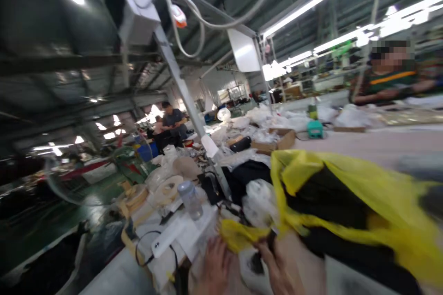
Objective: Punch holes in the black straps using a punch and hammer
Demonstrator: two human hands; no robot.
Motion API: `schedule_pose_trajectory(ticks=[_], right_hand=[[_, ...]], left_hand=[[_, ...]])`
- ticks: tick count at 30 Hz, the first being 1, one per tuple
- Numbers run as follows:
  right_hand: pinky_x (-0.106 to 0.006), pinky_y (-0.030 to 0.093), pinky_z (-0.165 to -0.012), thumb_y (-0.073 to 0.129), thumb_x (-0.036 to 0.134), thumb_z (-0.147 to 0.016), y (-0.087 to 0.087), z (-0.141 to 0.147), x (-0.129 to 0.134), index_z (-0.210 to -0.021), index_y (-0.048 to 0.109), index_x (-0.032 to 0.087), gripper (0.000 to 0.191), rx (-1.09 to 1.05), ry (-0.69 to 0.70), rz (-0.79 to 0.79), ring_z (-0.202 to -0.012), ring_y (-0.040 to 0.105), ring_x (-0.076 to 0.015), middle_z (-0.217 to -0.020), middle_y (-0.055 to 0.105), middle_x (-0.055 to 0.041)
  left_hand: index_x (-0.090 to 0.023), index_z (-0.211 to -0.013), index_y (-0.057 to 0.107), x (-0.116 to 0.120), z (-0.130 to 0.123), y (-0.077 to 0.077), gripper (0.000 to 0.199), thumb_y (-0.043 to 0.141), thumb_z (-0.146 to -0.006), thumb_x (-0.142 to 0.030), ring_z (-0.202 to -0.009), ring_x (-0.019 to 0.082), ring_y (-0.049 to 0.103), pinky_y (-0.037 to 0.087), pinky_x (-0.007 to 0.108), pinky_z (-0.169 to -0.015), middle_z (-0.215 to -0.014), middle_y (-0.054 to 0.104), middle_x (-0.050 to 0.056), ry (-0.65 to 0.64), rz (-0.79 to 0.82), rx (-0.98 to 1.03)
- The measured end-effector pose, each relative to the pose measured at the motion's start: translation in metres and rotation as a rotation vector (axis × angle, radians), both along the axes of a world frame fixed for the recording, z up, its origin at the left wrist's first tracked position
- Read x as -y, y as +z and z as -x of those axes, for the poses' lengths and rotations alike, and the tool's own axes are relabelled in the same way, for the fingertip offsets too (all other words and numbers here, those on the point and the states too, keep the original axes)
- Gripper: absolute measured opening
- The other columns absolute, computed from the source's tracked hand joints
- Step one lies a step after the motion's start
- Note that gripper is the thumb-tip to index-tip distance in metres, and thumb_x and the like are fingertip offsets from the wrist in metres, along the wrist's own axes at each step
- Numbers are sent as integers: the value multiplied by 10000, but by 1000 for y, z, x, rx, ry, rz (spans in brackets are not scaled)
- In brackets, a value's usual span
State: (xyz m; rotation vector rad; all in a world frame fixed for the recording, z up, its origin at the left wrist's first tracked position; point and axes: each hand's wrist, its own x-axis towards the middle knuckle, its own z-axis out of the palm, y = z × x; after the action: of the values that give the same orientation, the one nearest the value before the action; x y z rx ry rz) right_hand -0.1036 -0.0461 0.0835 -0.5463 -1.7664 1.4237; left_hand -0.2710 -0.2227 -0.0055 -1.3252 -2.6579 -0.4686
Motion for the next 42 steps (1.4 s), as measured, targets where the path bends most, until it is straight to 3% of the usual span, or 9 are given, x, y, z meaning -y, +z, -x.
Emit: schedule_pose_trajectory(ticks=[2,5,9,16,20,25,30,35,42], right_hand=[[-284,481,-591,579,573,-800,1,-32,-8,-831,661,184,399,14,-4,209,-630,594,-173,-749,688,-64],[-252,434,-521,713,482,-704,0,-69,-32,-766,612,160,343,-123,-77,737,-522,507,-110,-745,690,-69],[-224,426,-502,765,346,-688,-6,-120,-53,-784,600,165,264,-335,-82,1093,-464,455,-57,-782,699,-47],[-218,381,-493,776,411,-667,-2,-176,-45,-790,637,143,327,-198,27,967,-500,468,-63,-758,682,-49],[-243,337,-501,779,468,-630,3,-185,-42,-627,573,157,373,-41,-15,760,-485,429,-74,-556,532,29],[-252,278,-508,770,481,-597,1,-189,-35,-525,460,186,434,108,-127,589,-512,365,-81,-491,426,61],[-237,218,-483,769,480,-589,-5,-194,-27,-559,412,201,454,165,-140,573,-509,327,-76,-505,374,81],[-229,225,-475,777,507,-598,-7,-205,-25,-557,401,199,488,164,-128,539,-508,308,-69,-506,353,83],[-207,266,-413,685,545,-717,-17,-219,-29,-734,534,187,388,-31,142,905,-483,387,-76,-603,505,41]], left_hand=[[-186,-1236,614,1,-7,4,445,331,-909,-292,-1357,328,418,235,622,-1157,-1392,531,164,-52,55,-47],[-133,-1148,629,-12,-7,11,388,358,-913,-282,-1332,349,433,217,633,-1138,-1350,554,197,-65,-86,-143],[-93,-1198,582,-34,-37,27,423,368,-917,-327,-1202,320,543,422,511,-1024,-1228,616,205,-50,-275,84],[-163,-1051,677,-76,-171,79,399,508,-894,-489,-1037,257,635,468,394,-953,-1074,702,113,-135,-390,795],[-118,-1014,681,-102,-218,97,467,610,-831,-542,-922,225,670,499,355,-884,-970,719,118,-224,-351,1319],[-104,-989,665,-109,-241,102,468,721,-754,-505,-750,188,678,523,311,-721,-893,714,102,-264,-204,1638],[-109,-1010,637,-106,-253,97,493,831,-658,-394,-701,190,679,547,345,-729,-779,700,65,-208,-232,1778],[-109,-999,623,-105,-264,96,414,794,-712,-352,-706,193,688,552,335,-722,-797,712,81,-229,-207,1982],[-118,-1056,594,-109,-271,88,345,695,-771,-283,-749,249,718,559,371,-737,-860,737,116,-249,-186,2134]])
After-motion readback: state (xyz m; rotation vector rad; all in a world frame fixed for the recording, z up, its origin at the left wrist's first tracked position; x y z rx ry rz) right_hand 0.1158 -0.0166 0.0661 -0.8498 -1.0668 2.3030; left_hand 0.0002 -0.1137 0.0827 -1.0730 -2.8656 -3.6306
